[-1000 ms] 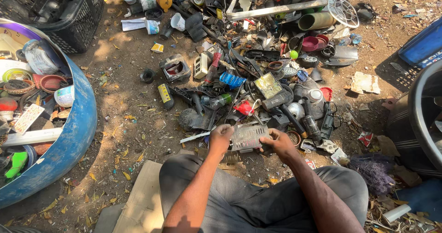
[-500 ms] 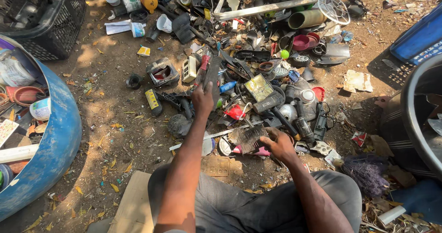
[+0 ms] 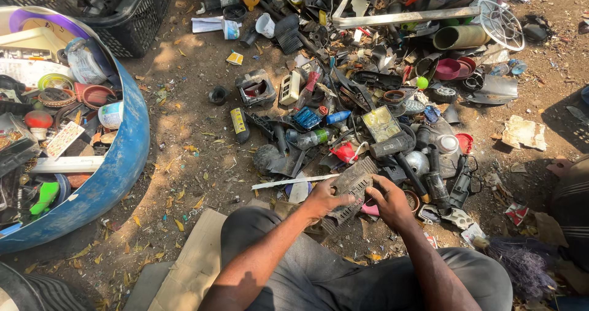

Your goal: The person sits on a piece of cardboard and sorts through a large pile of mixed scrap materials. They pick up various items including plastic containers, metal parts, and electronic components, inspect them, and place them into nearby bins or onto the ground.

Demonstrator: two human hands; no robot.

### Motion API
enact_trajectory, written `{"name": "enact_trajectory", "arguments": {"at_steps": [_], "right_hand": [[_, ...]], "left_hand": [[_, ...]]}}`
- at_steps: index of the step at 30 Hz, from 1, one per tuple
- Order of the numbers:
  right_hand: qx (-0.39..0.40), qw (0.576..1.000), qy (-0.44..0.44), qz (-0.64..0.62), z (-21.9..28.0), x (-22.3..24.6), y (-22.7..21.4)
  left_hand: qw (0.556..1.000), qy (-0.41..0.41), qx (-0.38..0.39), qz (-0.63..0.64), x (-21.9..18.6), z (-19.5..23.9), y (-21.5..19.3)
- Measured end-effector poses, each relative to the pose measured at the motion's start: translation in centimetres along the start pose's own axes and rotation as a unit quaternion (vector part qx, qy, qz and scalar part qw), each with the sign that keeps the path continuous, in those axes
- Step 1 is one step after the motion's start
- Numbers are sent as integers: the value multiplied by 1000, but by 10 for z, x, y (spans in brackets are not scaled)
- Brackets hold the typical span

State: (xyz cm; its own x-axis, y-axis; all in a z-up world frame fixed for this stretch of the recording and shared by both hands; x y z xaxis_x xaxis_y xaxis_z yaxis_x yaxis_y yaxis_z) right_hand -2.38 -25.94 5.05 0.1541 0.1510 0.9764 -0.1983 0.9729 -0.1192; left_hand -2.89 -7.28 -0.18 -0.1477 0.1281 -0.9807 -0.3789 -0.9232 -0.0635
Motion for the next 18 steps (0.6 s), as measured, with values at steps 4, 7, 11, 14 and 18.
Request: {"name": "enact_trajectory", "arguments": {"at_steps": [4,7,11,14,18], "right_hand": [[-35,999,-25,-23,-2,3,-3],[-105,994,-4,-34,-5,4,-18],[-166,986,15,-27,-14,5,-36],[-144,988,45,-8,-22,-6,-32],[-93,989,-44,110,-17,-14,-18]], "left_hand": [[984,-51,0,169,2,6,-1],[952,-61,-65,291,20,15,-3],[906,-127,-152,374,11,22,-56],[890,-166,-308,292,-55,22,-179],[809,267,-347,392,-185,-10,-378]]}}
Point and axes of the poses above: each hand's wrist, its own z-axis away from the middle knuckle, its own y-axis out of the palm, x = y × z, the point moved 6 cm from there along -z, towards the middle knuckle, and after that the axes turned 9 degrees about -z, right-handed, at the moved point
